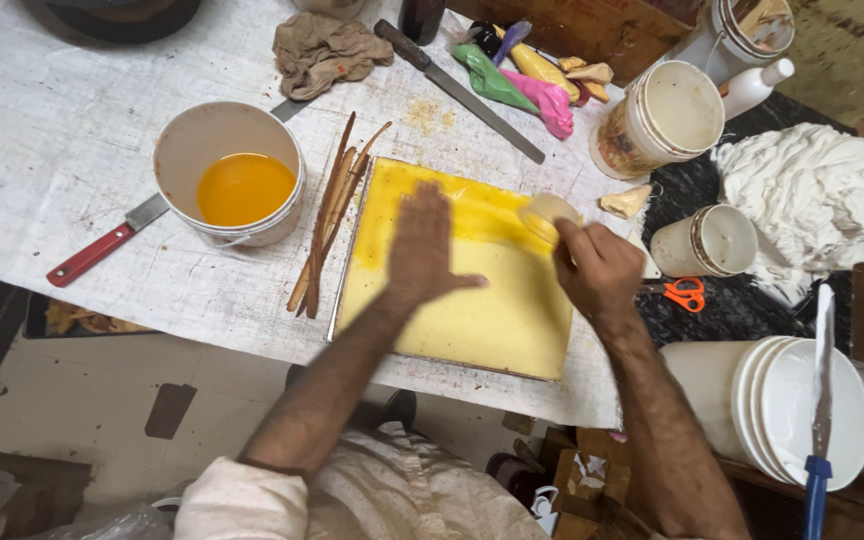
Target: The person cuts a yellow rectangular sheet with a long knife, then pours a yellow liquid from a bucket into a small cup and spreads it evenly over the sheet's surface using their hand. The person repeats the pouring and spreading process multiple times to fully coat the sheet.
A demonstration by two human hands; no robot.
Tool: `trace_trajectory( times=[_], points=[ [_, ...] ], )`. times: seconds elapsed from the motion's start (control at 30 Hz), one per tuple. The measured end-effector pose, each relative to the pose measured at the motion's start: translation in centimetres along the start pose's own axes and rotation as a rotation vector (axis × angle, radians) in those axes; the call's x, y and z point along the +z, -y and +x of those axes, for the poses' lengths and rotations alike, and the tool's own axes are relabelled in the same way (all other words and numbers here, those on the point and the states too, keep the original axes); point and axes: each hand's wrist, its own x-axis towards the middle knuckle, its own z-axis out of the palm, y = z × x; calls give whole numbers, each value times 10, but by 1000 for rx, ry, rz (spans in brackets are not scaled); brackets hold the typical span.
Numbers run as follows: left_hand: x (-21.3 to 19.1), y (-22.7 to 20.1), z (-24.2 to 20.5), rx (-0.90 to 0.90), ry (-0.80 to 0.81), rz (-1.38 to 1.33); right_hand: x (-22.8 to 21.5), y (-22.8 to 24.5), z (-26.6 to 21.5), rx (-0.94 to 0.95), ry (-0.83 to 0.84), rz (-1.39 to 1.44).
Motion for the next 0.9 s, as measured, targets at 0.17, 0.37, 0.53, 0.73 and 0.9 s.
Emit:
trace_trajectory(
  times=[0.17,0.37,0.53,0.73,0.9],
  points=[
    [8,-88,-34,257,-1,8,-30,-16,-39,-116,77,-139],
    [4,-65,-96,226,96,-131,-25,12,-38,-69,-48,-92],
    [-8,10,-141,75,-21,-325,33,32,-2,1094,44,673],
    [-30,105,-130,-744,-762,-1626,89,81,91,972,6,1082],
    [-43,182,-97,-943,-477,-2226,162,176,158,392,390,759]
  ],
)
